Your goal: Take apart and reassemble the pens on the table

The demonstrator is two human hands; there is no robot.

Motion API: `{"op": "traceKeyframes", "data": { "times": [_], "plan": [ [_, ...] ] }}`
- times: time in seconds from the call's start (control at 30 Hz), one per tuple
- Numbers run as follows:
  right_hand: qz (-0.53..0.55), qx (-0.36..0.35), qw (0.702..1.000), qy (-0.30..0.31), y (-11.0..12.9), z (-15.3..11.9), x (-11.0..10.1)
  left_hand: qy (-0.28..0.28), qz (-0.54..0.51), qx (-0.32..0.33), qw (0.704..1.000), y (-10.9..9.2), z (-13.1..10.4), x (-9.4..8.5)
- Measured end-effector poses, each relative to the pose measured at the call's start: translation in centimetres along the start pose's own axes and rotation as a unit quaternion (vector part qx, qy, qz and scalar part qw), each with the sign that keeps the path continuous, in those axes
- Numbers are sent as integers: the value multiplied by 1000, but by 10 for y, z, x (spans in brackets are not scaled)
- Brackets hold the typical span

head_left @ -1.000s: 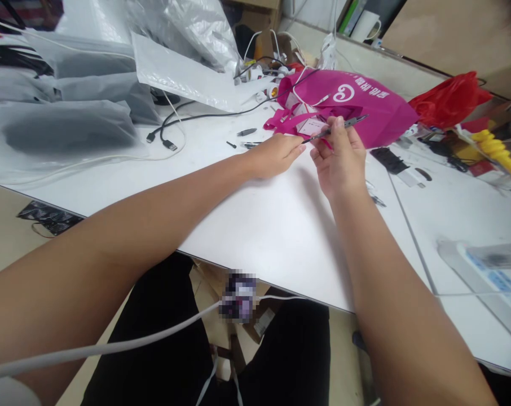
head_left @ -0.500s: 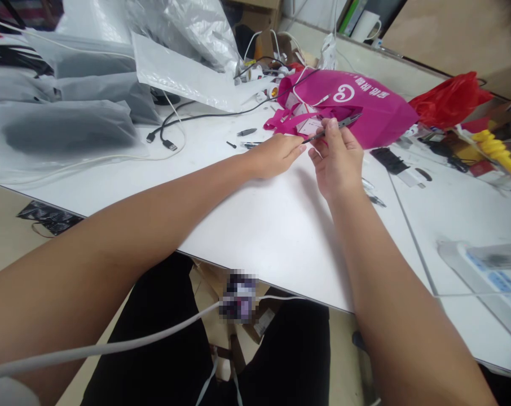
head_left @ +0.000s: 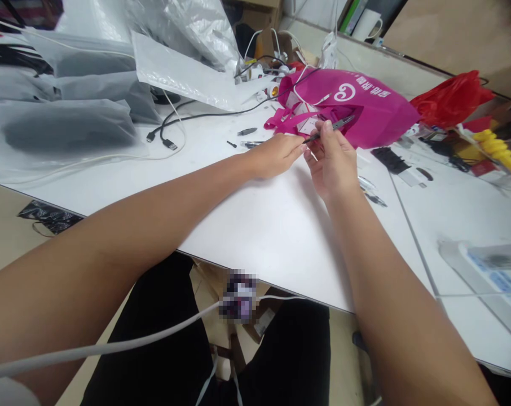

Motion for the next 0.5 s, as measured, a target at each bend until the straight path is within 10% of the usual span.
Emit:
{"op": "traceKeyframes", "data": {
  "times": [0.5],
  "plan": [
    [-49,-17,999,-14,-11,1,0,-2,-18,-16,1000,9,4,6]
  ]
}}
Point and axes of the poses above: each hand's wrist, its own z-axis towards the middle knuckle, its own x-axis out of the palm, y = z × x, the point moved 3 cm from there along z, towards the middle knuckle, and after that the axes turned 7 degrees about z, right-handed, at the moved point
